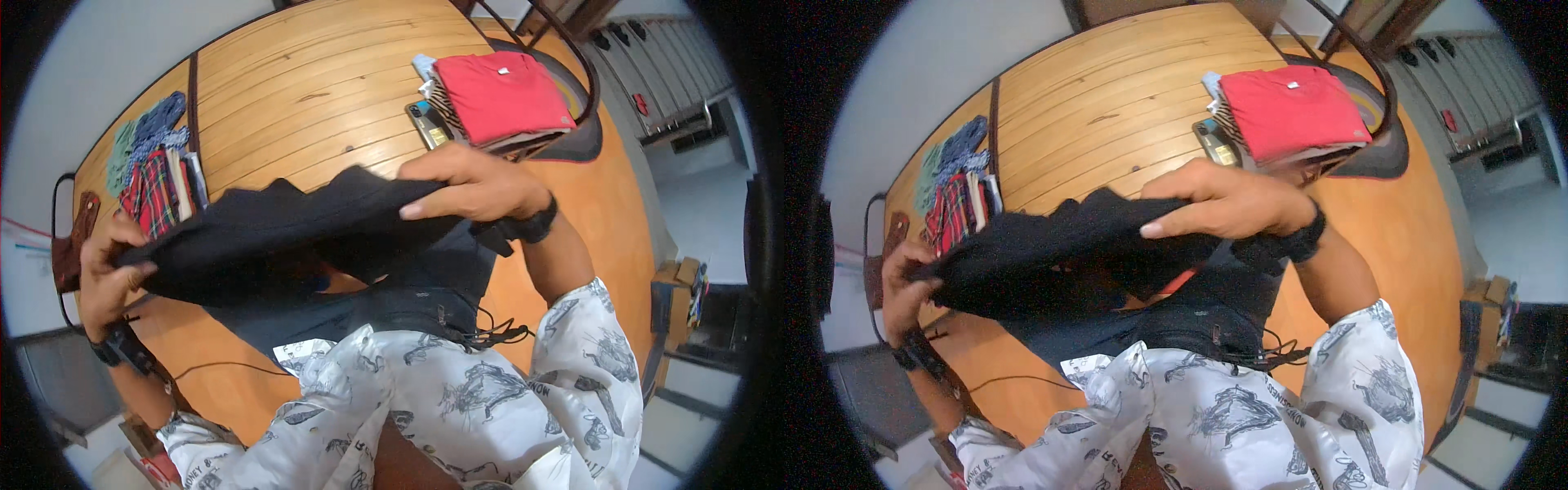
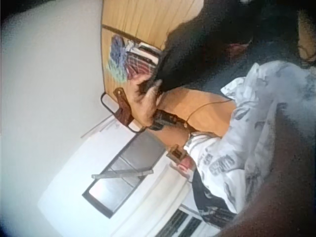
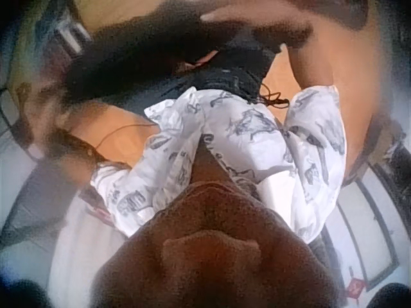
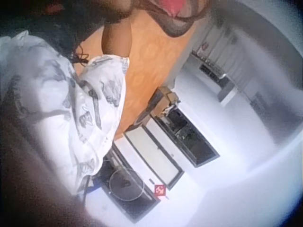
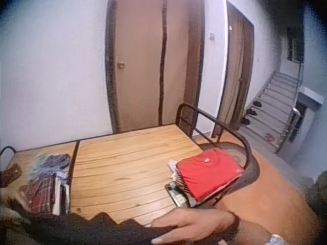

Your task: The recorder is folding a black top and a red plaid shirt on a wooden table.

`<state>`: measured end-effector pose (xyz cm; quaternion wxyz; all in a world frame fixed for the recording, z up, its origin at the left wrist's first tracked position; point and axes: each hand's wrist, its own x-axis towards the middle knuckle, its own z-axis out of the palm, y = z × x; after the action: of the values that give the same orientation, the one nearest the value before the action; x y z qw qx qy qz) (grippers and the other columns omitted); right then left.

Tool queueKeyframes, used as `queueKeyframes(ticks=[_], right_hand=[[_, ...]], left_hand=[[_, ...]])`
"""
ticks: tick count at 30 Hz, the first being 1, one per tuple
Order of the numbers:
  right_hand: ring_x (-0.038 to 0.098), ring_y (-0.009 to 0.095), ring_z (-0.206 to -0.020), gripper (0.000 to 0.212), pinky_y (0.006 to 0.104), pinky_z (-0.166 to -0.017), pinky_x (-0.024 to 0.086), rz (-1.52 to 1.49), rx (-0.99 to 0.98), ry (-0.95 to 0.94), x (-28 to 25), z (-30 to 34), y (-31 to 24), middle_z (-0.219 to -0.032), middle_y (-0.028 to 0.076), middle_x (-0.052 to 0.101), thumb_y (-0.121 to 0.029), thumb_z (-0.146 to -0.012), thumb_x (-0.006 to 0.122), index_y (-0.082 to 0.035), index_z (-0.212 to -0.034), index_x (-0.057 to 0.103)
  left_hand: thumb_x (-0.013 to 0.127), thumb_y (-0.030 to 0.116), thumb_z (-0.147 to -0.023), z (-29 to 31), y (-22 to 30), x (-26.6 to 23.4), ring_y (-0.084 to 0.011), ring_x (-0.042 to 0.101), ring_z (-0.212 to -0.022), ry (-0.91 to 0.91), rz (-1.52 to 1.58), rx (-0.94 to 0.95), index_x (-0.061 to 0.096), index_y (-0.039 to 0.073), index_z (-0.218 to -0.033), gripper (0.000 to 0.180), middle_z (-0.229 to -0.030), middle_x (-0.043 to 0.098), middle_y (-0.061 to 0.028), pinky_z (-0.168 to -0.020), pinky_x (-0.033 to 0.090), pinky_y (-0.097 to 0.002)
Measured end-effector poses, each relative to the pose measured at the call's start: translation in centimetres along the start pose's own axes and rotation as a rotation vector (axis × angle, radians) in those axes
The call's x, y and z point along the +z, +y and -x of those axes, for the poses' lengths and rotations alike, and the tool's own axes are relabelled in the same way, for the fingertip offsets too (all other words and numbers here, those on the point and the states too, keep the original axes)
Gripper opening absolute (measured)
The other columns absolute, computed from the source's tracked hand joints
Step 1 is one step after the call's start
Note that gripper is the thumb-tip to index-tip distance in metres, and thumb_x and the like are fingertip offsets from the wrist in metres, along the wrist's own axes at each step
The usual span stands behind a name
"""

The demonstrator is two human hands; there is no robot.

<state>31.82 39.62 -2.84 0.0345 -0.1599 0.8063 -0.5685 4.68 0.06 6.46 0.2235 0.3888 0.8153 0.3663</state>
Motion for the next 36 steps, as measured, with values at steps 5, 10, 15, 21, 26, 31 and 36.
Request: queueKeyframes(ticks=[5,10,15,21,26,31,36], right_hand=[[0.065,0.014,-0.109,0.039,0.028,-0.096,0.05,-0.103,0.079,0.24,-3.6,-2.2,-2.7,-0.115,0.005,0.071,-0.001,-0.088,0.075,0.003,-0.126,0.066],[0.066,0.02,-0.108,0.033,0.0355,-0.096,0.051,0.539,-0.215,0.332,-13.0,-9.5,1.4,-0.114,0.011,0.072,-0.023,-0.096,0.068,-0.006,-0.124,0.068],[0.067,0.027,-0.106,0.034,0.0378,-0.091,0.05,0.754,0.489,0.459,-16.5,-19.3,4.0,-0.112,0.014,0.073,-0.025,-0.096,0.065,-0.005,-0.124,0.068],[0.062,0.044,-0.112,0.04,0.0525,-0.094,0.052,1.057,0.435,0.546,-16.6,-21.0,22.9,-0.122,0.026,0.061,-0.034,-0.087,0.071,-0.008,-0.116,0.065],[0.064,0.044,-0.104,0.04,0.049,-0.089,0.053,1.002,0.355,0.33,-11.7,-19.0,24.9,-0.112,0.023,0.064,-0.024,-0.086,0.073,-0.004,-0.119,0.063],[0.063,0.043,-0.107,0.04,0.05,-0.09,0.053,0.973,0.28,0.271,-9.7,-20.2,26.8,-0.114,0.023,0.063,-0.025,-0.088,0.072,-0.004,-0.12,0.061],[0.06,0.042,-0.112,0.051,0.0501,-0.096,0.051,0.948,0.324,0.326,-8.6,-20.8,29.6,-0.12,0.022,0.061,-0.034,-0.092,0.069,-0.005,-0.132,0.055]], left_hand=[[0.065,0.007,-0.083,-4.3,-2.0,-2.4,-0.0146,0.058,-0.101,0.126,0.055,0.201,0.064,0.002,-0.107,0.024,-0.103,0.063,-0.0033,-0.093,0.043,-0.028],[0.058,0.008,-0.101,-14.7,-2.2,-1.0,-0.0125,0.06,-0.109,0.22,0.063,0.226,0.064,0.001,-0.122,0.023,-0.117,0.066,-0.0047,-0.096,0.046,-0.0279],[0.068,0.017,-0.096,-25.5,-11.9,-0.9,-0.0143,0.066,-0.093,0.424,-0.137,0.173,0.067,0.001,-0.119,0.027,-0.104,0.072,-0.0078,-0.083,0.052,-0.0277],[0.083,0.023,-0.082,-32.3,-21.0,8.2,-0.0369,0.064,-0.112,0.619,-0.427,0.062,0.065,0.003,-0.122,0.048,-0.12,0.067,-0.0221,-0.095,0.051,-0.0437],[0.075,0.022,-0.087,-28.8,-20.8,11.0,-0.0392,0.062,-0.113,0.443,-0.471,0.065,0.063,0.001,-0.122,0.042,-0.119,0.065,-0.0228,-0.097,0.049,-0.0445],[0.07,0.026,-0.093,-24.5,-20.1,13.1,-0.0406,0.057,-0.122,0.224,-0.618,0.066,0.053,0.003,-0.136,0.051,-0.131,0.06,-0.0249,-0.104,0.044,-0.0457],[0.064,0.034,-0.097,-24.4,-24.3,13.8,-0.0413,0.05,-0.13,0.252,-0.616,-0.004,0.043,0.001,-0.146,0.062,-0.141,0.053,-0.0252,-0.111,0.04,-0.046]])
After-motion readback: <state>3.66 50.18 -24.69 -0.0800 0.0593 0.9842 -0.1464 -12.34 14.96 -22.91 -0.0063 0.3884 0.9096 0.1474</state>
